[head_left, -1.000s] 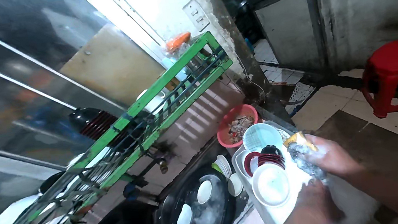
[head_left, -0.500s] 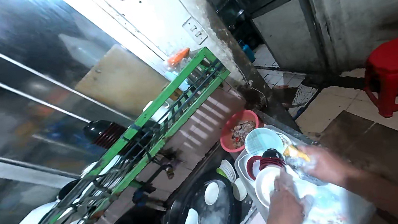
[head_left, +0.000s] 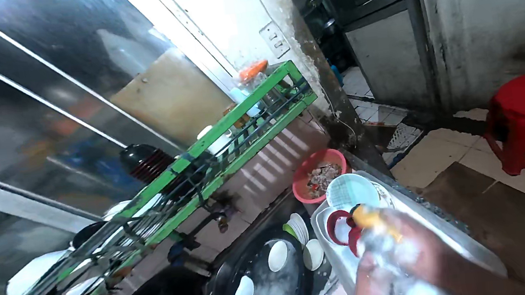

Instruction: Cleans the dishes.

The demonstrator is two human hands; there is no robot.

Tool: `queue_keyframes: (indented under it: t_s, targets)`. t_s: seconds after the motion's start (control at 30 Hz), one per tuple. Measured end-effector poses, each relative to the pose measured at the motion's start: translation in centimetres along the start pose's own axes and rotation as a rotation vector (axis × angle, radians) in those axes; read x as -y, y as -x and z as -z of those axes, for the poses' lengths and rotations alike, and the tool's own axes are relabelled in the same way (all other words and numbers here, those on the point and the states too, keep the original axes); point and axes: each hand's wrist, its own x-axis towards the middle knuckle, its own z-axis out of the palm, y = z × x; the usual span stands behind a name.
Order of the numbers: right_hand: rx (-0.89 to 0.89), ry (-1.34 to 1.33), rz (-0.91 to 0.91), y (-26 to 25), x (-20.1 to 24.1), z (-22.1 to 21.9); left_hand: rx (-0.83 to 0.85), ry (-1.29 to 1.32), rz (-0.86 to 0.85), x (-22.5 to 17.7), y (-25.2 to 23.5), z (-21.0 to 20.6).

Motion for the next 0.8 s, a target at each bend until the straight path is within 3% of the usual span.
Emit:
queue_keyframes:
  t_s: [0.03, 0.17, 0.2, 0.37, 0.4, 0.53, 0.6, 0.67, 0.73, 0.8]
  targets:
    - [0.050, 0.049, 0.021, 0.0, 1.2, -0.3, 0.023, -0.063, -0.045, 0.3, 0.7, -0.4]
    - [0.213, -0.225, -0.458, -5.1, -0.1, 2.3, 0.120, -0.198, -0.192, 0.5, 1.9, -0.1]
    - [0.217, -0.248, -0.482, -5.5, -0.5, 2.4, 0.129, -0.187, -0.213, 0.4, 1.9, 0.0]
    - [0.215, 0.203, -0.010, -1.1, 3.6, -0.6, 0.052, -0.167, -0.182, -0.2, 0.7, 1.8]
    - [0.209, 0.147, -0.040, -1.3, 3.3, -0.8, 0.068, -0.174, -0.186, -0.2, 0.9, 2.0]
    - [0.253, -0.397, -0.470, -6.0, -0.2, 1.3, 0.149, -0.173, -0.147, -0.8, 2.2, 1.9]
    - [0.192, -0.316, -0.418, -5.3, 1.5, 1.3, 0.004, 0.037, -0.147, -0.7, 1.7, 1.7]
    - [0.102, -0.115, -0.180, -2.8, 3.4, -0.6, -0.133, 0.375, -0.173, -0.8, -0.2, 1.7]
    - [-0.004, -0.081, -0.028, -1.1, 3.7, -2.6, -0.183, 0.608, -0.181, -1.5, -1.7, 1.8]
    - [-0.006, -0.161, -0.173, -2.5, 2.7, -2.5, -0.213, 0.651, -0.176, -1.8, -1.8, 1.6]
